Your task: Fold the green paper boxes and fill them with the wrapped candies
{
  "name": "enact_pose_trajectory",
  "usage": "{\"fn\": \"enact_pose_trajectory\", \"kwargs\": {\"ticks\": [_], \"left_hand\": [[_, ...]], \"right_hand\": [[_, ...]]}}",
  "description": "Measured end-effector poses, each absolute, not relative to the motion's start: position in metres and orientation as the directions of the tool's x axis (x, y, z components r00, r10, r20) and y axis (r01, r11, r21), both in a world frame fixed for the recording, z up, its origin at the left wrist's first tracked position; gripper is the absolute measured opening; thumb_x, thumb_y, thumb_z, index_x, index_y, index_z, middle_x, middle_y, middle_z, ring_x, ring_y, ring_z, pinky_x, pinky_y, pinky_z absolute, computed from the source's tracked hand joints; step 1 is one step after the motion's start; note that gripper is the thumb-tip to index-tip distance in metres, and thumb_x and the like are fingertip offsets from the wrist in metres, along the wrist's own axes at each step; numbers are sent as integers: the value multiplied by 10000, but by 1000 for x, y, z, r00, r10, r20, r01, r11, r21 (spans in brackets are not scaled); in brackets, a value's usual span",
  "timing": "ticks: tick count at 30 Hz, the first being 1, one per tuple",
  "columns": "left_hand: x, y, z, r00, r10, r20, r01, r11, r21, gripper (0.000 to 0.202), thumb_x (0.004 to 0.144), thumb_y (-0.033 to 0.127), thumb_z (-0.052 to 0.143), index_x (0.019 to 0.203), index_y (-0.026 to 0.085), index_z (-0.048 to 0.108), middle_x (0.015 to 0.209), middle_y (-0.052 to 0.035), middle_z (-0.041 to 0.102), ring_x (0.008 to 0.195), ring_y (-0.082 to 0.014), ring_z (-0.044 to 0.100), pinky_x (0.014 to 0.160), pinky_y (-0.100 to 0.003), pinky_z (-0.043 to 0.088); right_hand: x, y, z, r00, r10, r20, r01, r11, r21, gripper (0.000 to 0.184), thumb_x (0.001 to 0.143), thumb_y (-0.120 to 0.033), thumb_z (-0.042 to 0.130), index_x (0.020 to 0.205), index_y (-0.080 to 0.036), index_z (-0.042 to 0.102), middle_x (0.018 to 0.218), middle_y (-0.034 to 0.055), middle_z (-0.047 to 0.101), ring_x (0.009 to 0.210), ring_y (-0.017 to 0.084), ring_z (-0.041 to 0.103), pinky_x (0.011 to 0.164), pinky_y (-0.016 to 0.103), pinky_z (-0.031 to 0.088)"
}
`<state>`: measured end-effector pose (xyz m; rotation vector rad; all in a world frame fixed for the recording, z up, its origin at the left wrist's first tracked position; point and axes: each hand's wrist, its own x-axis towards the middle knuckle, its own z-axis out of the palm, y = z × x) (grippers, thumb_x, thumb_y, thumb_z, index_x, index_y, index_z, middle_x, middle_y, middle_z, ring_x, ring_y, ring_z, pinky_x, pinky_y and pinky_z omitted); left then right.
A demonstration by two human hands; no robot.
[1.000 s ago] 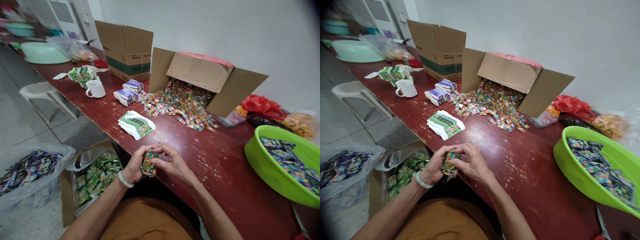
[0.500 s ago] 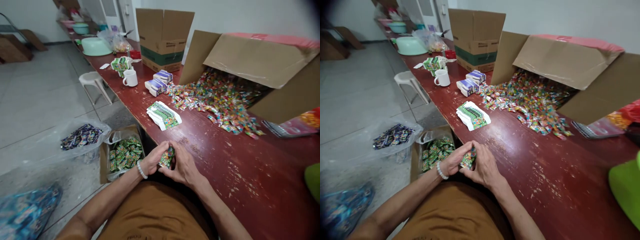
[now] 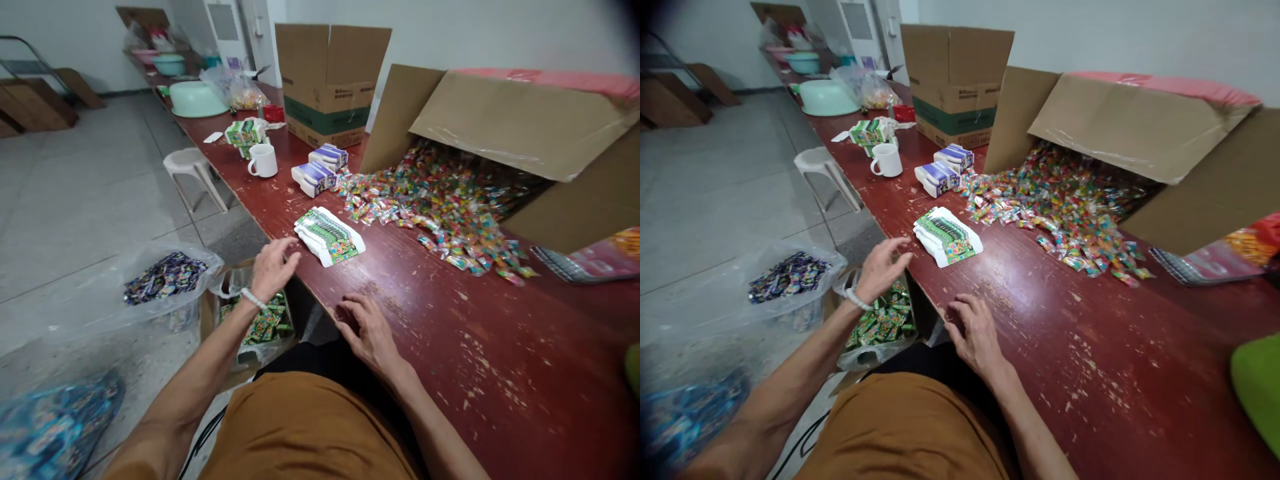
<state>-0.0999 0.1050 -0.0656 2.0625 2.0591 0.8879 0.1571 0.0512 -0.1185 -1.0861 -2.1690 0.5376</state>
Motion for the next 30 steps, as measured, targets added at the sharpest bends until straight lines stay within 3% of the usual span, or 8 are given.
{"fn": "enact_pose_trajectory", "kwargs": {"ticks": [5, 11, 18, 20, 22, 24, 27, 30], "left_hand": [[-40, 142, -74, 107, 943, 314, 934, -204, 294, 409, 881, 425, 566, 1236, 225, 592, 1192, -119, 580, 1061, -316, 481, 879, -423, 370], [-30, 160, -68, 165, 955, 248, 956, -216, 196, 339, 838, 441, 627, 1079, 203, 640, 1111, -152, 536, 1057, -355, 436, 854, -455, 333], [-28, 161, -60, 118, 963, 242, 921, -197, 336, 293, 775, 353, 685, 988, 177, 588, 1066, -139, 552, 1070, -346, 452, 878, -435, 338], [-24, 152, -59, 108, 968, 227, 882, -199, 428, 187, 823, 327, 620, 946, 197, 564, 939, -81, 584, 968, -289, 521, 826, -381, 376], [-19, 136, -58, 118, 974, 196, 832, -204, 515, 129, 859, 327, 566, 890, 205, 532, 787, -15, 578, 789, -217, 562, 725, -313, 408], [-13, 114, -58, 143, 980, 142, 739, -201, 643, 191, 847, 366, 584, 823, 199, 496, 697, 25, 548, 658, -163, 546, 627, -261, 408], [-7, 81, -57, 271, 960, -69, 300, -16, 954, 302, 773, 418, 678, 821, 177, 503, 727, 16, 570, 671, -144, 562, 610, -238, 414], [-3, 61, -53, 640, 727, -251, -94, 397, 913, 435, 714, 425, 744, 1013, 156, 578, 938, -69, 654, 810, -198, 636, 705, -282, 461]], "right_hand": [[153, 49, -118, -430, 803, 413, 541, 595, -595, 228, 857, -219, 614, 1083, -192, 616, 1167, 134, 613, 1058, 266, 580, 902, 437, 495], [153, 50, -121, -416, 801, 430, 528, 598, -604, 217, 858, -212, 620, 1075, -200, 621, 1156, 124, 620, 1042, 254, 581, 900, 425, 489], [151, 51, -116, -348, 859, 374, 421, 500, -757, 199, 827, -188, 626, 1022, -219, 652, 1096, 95, 650, 1008, 237, 591, 907, 415, 480], [152, 55, -113, -172, 946, 276, 291, 316, -903, 292, 813, -220, 631, 1104, -221, 615, 1084, 90, 646, 945, 216, 617, 849, 382, 509], [156, 61, -109, 57, 996, 69, 57, 66, -996, 459, 805, -311, 648, 1237, -221, 519, 1162, 103, 614, 896, 199, 639, 748, 339, 534], [161, 65, -101, 144, 985, -94, -171, -69, -983, 563, 791, -395, 665, 1284, -218, 457, 1223, 112, 590, 914, 199, 646, 701, 305, 533], [168, 66, -85, 76, 995, -59, -280, -36, -959, 441, 786, -382, 681, 1163, -200, 539, 1102, 69, 653, 912, 185, 635, 708, 264, 514], [170, 61, -65, -10, 1000, -11, -257, -13, -966, 263, 817, -325, 661, 1045, -214, 593, 946, 15, 674, 803, 146, 619, 674, 230, 500]]}}
